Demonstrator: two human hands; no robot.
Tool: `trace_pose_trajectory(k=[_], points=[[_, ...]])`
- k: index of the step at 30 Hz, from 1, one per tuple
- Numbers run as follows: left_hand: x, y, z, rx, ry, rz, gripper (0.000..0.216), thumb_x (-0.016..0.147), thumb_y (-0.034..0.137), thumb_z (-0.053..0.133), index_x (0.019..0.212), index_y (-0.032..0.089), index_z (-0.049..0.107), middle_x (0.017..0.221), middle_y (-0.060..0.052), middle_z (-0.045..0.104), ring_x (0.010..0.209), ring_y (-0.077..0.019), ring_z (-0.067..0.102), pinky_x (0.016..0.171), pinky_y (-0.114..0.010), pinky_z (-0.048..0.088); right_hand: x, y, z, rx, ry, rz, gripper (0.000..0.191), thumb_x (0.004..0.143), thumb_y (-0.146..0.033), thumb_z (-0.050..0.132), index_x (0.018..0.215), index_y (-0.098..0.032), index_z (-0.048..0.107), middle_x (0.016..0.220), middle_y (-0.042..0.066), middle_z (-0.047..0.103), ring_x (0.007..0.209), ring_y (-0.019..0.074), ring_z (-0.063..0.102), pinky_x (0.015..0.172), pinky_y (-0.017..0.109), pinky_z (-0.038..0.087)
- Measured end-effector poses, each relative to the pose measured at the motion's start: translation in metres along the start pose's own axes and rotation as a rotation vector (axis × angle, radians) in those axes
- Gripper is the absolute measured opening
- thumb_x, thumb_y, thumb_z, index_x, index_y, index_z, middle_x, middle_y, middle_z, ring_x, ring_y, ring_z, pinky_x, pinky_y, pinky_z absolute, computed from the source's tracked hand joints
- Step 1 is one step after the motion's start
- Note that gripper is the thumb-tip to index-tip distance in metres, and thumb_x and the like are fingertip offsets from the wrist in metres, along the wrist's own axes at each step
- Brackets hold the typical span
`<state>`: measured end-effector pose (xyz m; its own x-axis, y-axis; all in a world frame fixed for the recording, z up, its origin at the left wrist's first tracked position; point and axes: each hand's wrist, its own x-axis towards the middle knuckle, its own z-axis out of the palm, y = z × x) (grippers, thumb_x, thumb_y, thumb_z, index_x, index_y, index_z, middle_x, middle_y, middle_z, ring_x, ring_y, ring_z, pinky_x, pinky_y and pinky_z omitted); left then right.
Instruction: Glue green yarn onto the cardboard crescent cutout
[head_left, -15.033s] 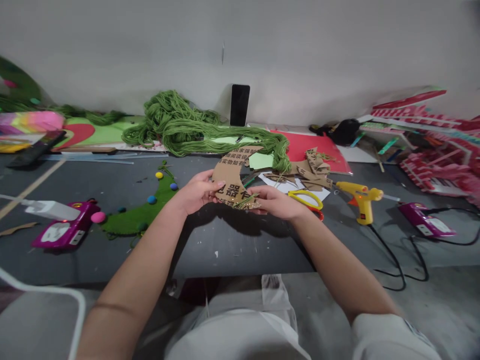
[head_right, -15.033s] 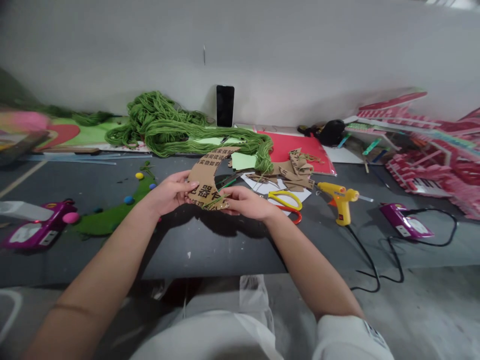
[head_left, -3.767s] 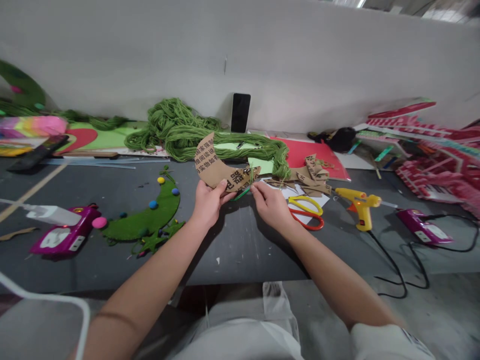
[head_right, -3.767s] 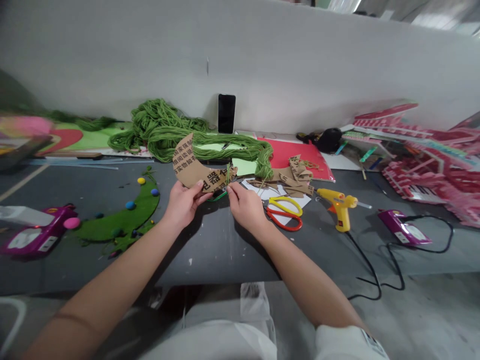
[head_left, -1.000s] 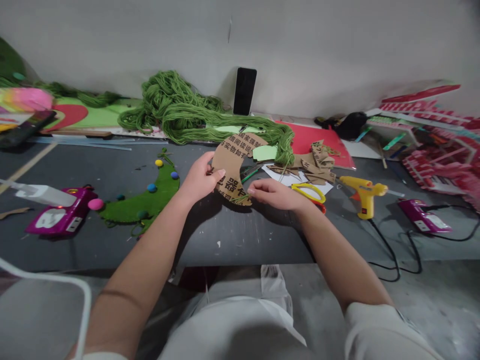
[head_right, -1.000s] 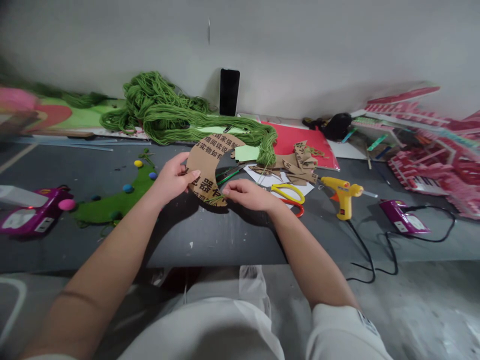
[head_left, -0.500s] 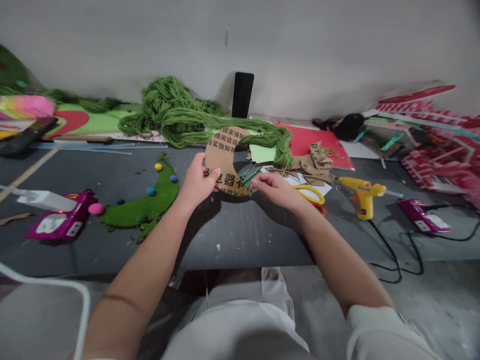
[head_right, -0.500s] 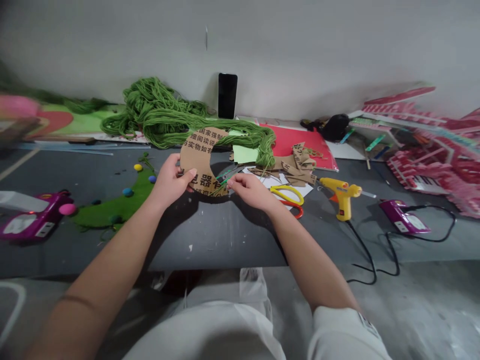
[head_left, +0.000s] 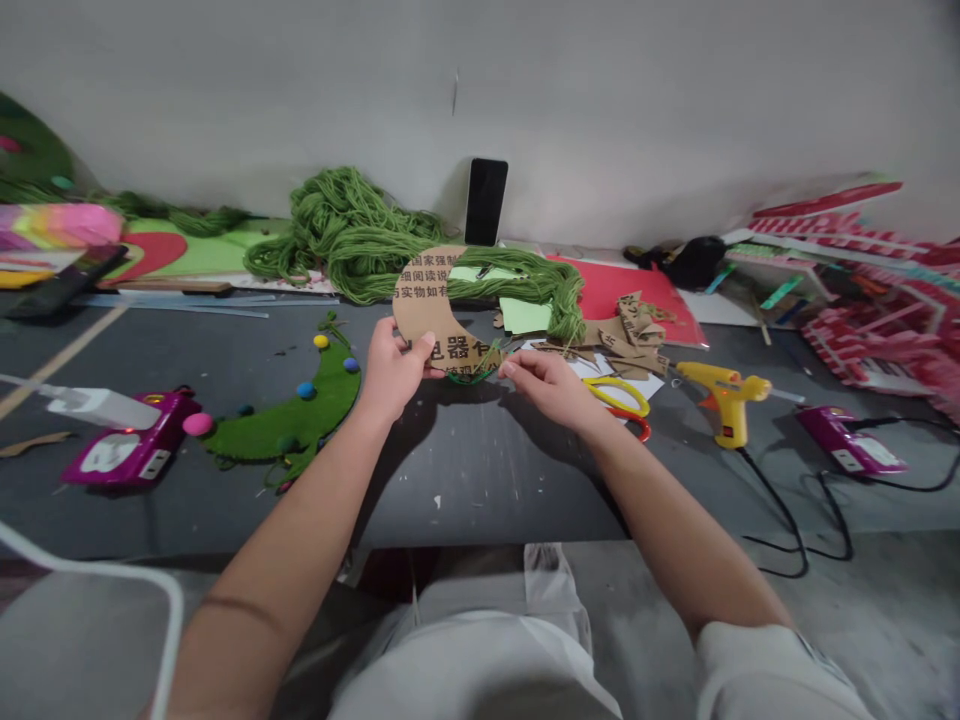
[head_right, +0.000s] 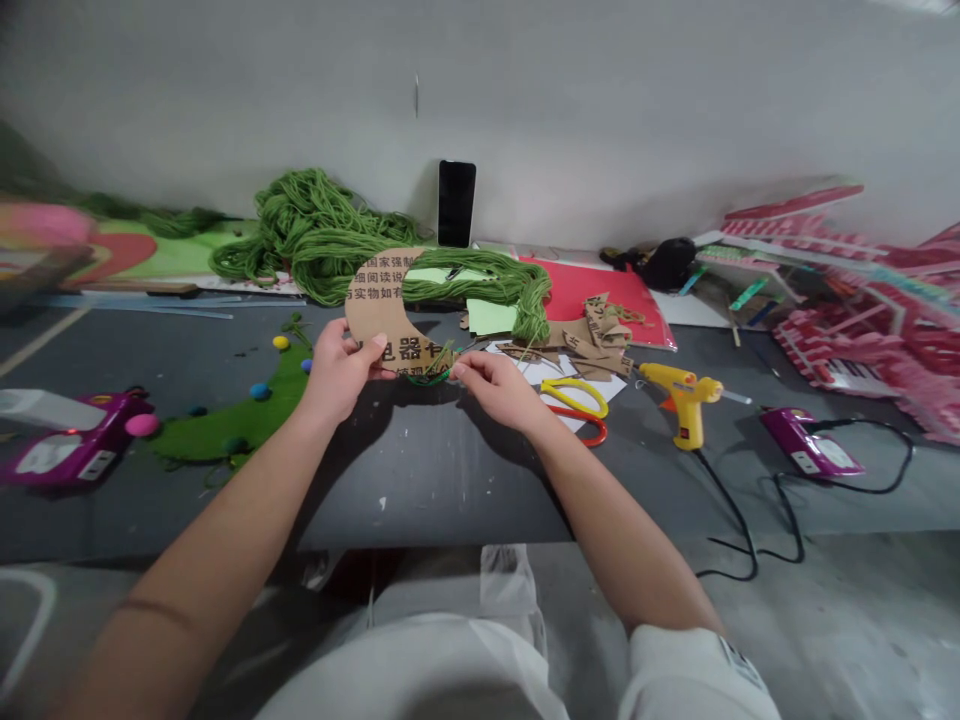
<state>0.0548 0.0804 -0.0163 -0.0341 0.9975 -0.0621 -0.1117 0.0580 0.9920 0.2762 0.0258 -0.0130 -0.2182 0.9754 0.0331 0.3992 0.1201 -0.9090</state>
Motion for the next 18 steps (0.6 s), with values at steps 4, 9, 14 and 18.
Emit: trace_pose_trajectory(k=[4,9,14,18], points=[[-0.002,0.003,0.001,-0.052,0.001,-0.035,0.031,0.082,0.015,0.066,0.105,0.02,0.046,0.08,-0.002,0.069,0.06,-0.0164,0.068,0.05,-0.028,0.057,0.0,-0.001,0.0,0.007,-0.001,-0.028,0.038,0.093,-0.051,0.054,0.086,-0.015,0.065,0.059,-0.005,0.04,0.053,0.0096,0.034,0.052,0.025,0.027],[-0.001,0.005,-0.002,-0.107,-0.056,-0.085,0.037,0.076,0.02,0.073,0.105,0.019,0.05,0.08,-0.003,0.07,0.059,-0.0154,0.067,0.05,-0.025,0.055,-0.004,-0.002,-0.002,0.055,-0.066,-0.041,0.039,0.094,-0.05,0.054,0.093,-0.014,0.068,0.059,-0.005,0.039,0.053,0.0094,0.033,0.052,0.025,0.026],[0.002,0.007,-0.009,-0.159,-0.163,-0.146,0.039,0.073,0.021,0.074,0.107,0.02,0.057,0.07,0.0,0.066,0.05,-0.0118,0.06,0.043,-0.021,0.047,-0.008,-0.002,-0.008,0.081,-0.199,-0.076,0.038,0.094,-0.049,0.056,0.095,-0.014,0.07,0.062,-0.003,0.044,0.057,0.0101,0.036,0.054,0.024,0.03],[0.0,0.01,-0.009,-0.147,-0.208,-0.191,0.041,0.072,0.019,0.072,0.112,0.019,0.061,0.065,0.001,0.064,0.044,-0.0101,0.054,0.039,-0.021,0.042,-0.009,-0.004,-0.011,0.071,-0.278,-0.124,0.033,0.094,-0.045,0.058,0.09,-0.014,0.069,0.071,0.0,0.056,0.063,0.0113,0.044,0.06,0.025,0.035]])
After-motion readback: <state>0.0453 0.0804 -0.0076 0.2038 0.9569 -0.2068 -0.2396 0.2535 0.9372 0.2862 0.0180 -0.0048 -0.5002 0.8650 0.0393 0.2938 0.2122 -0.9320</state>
